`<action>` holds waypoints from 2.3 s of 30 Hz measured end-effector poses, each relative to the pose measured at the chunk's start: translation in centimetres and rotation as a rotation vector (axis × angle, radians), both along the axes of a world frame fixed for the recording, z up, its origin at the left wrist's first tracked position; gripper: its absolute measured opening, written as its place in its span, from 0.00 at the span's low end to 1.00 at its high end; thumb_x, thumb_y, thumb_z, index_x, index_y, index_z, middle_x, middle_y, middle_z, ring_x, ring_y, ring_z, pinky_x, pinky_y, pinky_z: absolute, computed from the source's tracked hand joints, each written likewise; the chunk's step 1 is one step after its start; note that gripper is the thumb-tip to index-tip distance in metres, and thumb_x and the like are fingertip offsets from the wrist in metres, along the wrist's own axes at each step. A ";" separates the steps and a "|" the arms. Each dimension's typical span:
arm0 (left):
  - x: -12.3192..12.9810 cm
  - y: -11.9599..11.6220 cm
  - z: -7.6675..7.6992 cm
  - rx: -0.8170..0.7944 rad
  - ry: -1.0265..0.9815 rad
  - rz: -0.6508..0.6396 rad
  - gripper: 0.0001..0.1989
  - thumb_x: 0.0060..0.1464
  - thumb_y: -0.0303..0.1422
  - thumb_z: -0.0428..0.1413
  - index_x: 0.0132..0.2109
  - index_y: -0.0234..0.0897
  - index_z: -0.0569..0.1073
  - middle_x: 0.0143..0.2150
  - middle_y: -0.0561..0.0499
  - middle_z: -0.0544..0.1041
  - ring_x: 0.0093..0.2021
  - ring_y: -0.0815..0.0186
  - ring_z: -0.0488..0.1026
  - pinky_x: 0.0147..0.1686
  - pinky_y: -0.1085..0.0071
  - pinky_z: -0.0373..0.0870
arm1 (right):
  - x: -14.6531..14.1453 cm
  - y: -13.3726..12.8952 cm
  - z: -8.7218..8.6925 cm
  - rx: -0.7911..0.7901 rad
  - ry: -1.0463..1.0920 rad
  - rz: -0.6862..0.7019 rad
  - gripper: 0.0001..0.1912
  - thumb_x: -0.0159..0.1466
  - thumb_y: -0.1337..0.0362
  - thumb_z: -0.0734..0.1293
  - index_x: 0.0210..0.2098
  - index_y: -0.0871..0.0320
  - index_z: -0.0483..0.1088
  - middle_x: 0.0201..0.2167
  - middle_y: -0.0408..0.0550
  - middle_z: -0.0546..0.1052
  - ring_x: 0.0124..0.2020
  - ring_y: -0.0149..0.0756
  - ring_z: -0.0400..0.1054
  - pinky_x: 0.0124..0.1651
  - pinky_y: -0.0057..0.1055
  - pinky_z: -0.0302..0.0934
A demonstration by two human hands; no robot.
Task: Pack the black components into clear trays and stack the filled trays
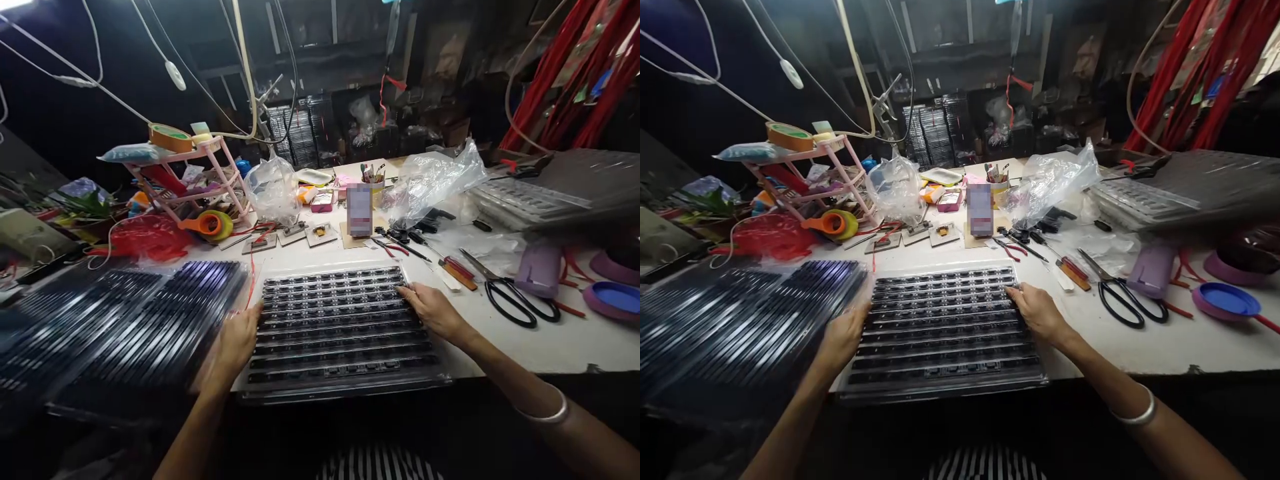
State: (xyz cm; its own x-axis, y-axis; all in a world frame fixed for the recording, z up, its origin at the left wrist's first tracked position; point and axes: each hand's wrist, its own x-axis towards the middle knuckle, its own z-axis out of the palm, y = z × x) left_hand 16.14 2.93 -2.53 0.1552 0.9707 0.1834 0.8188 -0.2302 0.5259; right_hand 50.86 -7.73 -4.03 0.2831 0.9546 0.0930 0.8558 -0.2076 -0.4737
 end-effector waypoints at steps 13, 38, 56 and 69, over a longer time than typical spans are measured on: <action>-1.6 -4.3 -4.2 -0.152 -0.008 0.100 0.24 0.59 0.44 0.44 0.57 0.36 0.67 0.18 0.59 0.63 0.21 0.63 0.66 0.25 0.69 0.57 | -2.4 -4.5 -5.2 0.081 -0.161 -0.139 0.25 0.69 0.55 0.49 0.57 0.62 0.63 0.42 0.55 0.77 0.38 0.48 0.73 0.36 0.41 0.67; -4.6 -2.6 -5.2 -0.259 -0.796 0.081 0.28 0.61 0.48 0.42 0.58 0.34 0.66 0.39 0.46 0.74 0.30 0.68 0.70 0.31 0.69 0.68 | -2.5 -1.7 -0.4 0.424 1.201 -0.212 0.29 0.64 0.60 0.58 0.64 0.50 0.53 0.52 0.58 0.73 0.55 0.50 0.65 0.59 0.54 0.55; -3.4 -2.9 -4.8 -0.179 -0.392 0.050 0.22 0.57 0.44 0.51 0.52 0.34 0.72 0.46 0.44 0.76 0.47 0.59 0.72 0.49 0.62 0.67 | 0.8 -2.8 -2.9 0.468 1.256 -0.577 0.30 0.64 0.61 0.59 0.65 0.54 0.53 0.63 0.53 0.61 0.63 0.41 0.54 0.64 0.40 0.49; -0.8 -1.3 0.3 -0.160 -0.833 0.025 0.19 0.52 0.44 0.58 0.48 0.38 0.76 0.47 0.46 0.77 0.44 0.63 0.72 0.42 0.72 0.69 | 1.5 -2.5 -2.5 0.688 1.543 -0.384 0.19 0.64 0.64 0.62 0.55 0.51 0.65 0.36 0.44 0.80 0.39 0.31 0.75 0.45 0.28 0.69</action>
